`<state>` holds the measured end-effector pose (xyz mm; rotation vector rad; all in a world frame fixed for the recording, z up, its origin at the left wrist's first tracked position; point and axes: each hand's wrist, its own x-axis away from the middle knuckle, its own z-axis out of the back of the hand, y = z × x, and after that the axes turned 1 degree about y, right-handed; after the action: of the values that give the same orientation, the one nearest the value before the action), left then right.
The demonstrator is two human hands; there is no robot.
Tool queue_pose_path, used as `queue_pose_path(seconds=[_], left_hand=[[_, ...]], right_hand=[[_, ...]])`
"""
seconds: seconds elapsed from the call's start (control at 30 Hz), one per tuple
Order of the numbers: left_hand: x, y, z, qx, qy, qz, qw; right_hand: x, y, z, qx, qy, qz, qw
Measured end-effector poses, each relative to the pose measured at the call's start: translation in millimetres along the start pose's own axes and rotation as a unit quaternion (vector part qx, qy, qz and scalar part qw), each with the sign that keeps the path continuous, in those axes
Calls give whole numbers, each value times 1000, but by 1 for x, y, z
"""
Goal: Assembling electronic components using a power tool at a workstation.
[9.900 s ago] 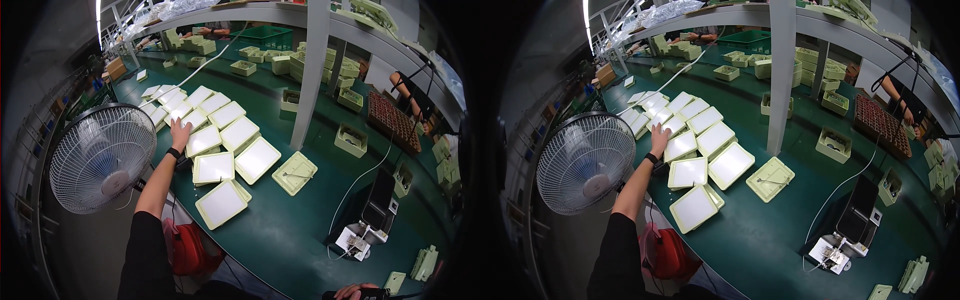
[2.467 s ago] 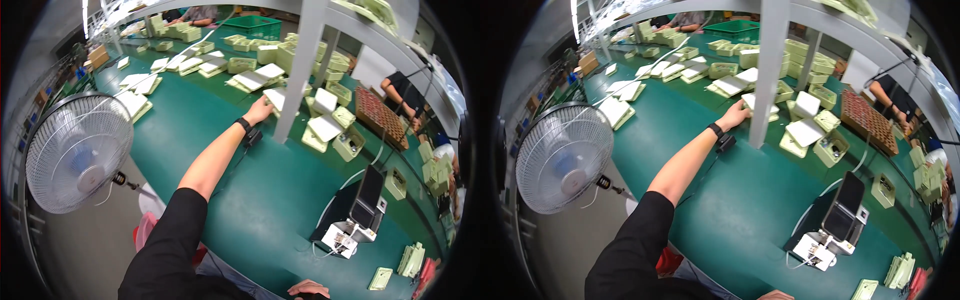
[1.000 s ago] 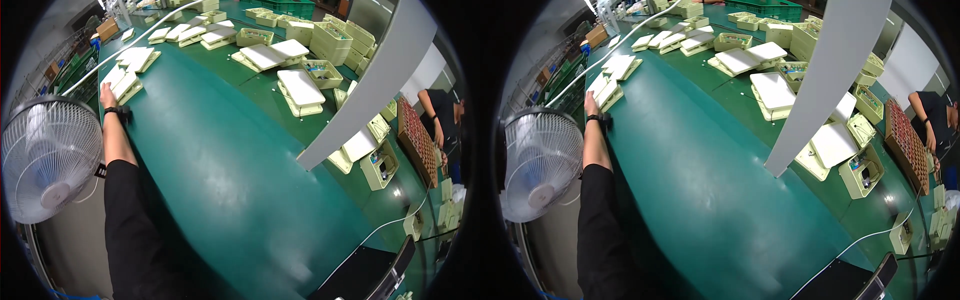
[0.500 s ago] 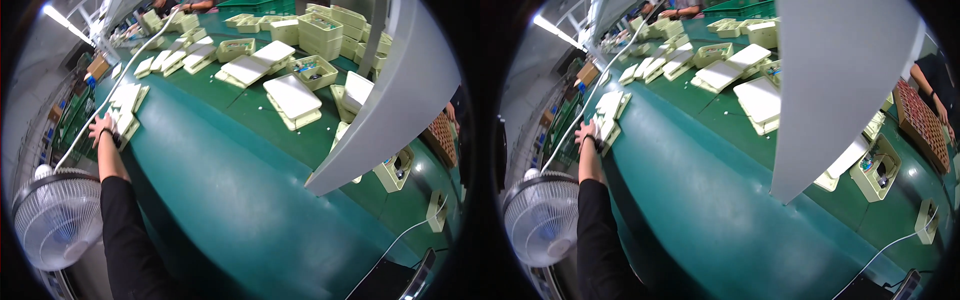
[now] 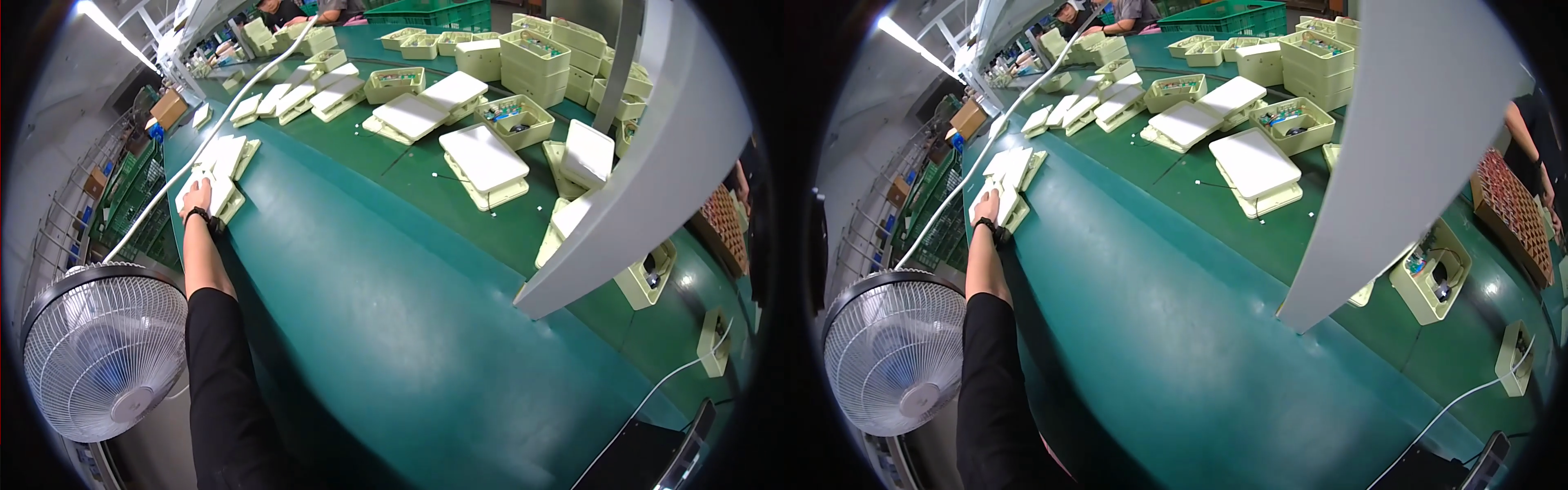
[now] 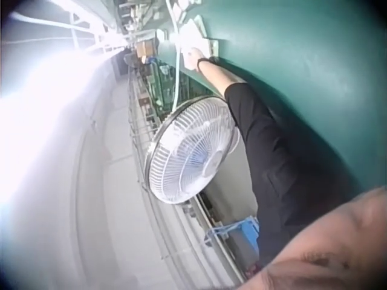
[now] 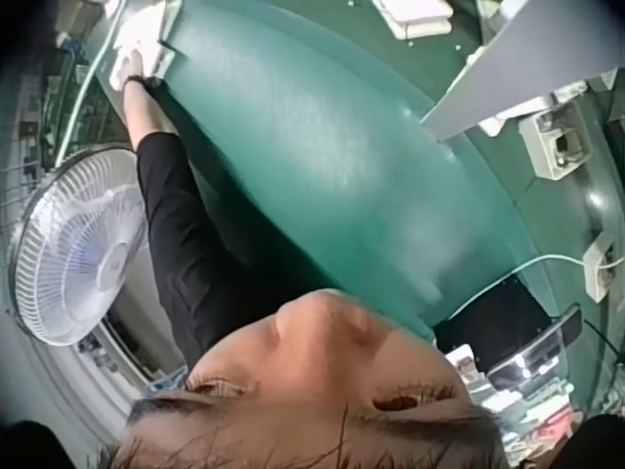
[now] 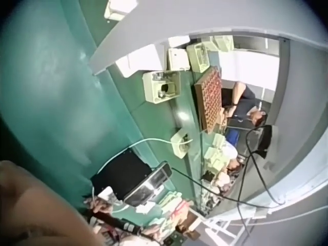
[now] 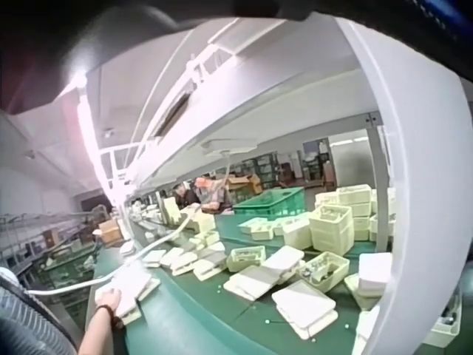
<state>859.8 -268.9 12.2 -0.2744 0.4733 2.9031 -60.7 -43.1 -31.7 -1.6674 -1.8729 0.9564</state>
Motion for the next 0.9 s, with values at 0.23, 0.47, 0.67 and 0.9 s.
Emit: queue_pose_path(seconds=[0.23,0.47,0.67,0.9], left_hand=[[-20,23,-7,18,-34,-23,999],[-19,40,-22,39,-30,-112,992],[43,74,-8,52,-54,-198,977],[83,95,5,65,-59,-223,971]], right_hand=[[13,-4,5,8,19,-6,1000],[8,-20,16,30,10,-31,999],[18,-48,24,55,11,-43,997],[28,-83,29,72,13,-45,996]])
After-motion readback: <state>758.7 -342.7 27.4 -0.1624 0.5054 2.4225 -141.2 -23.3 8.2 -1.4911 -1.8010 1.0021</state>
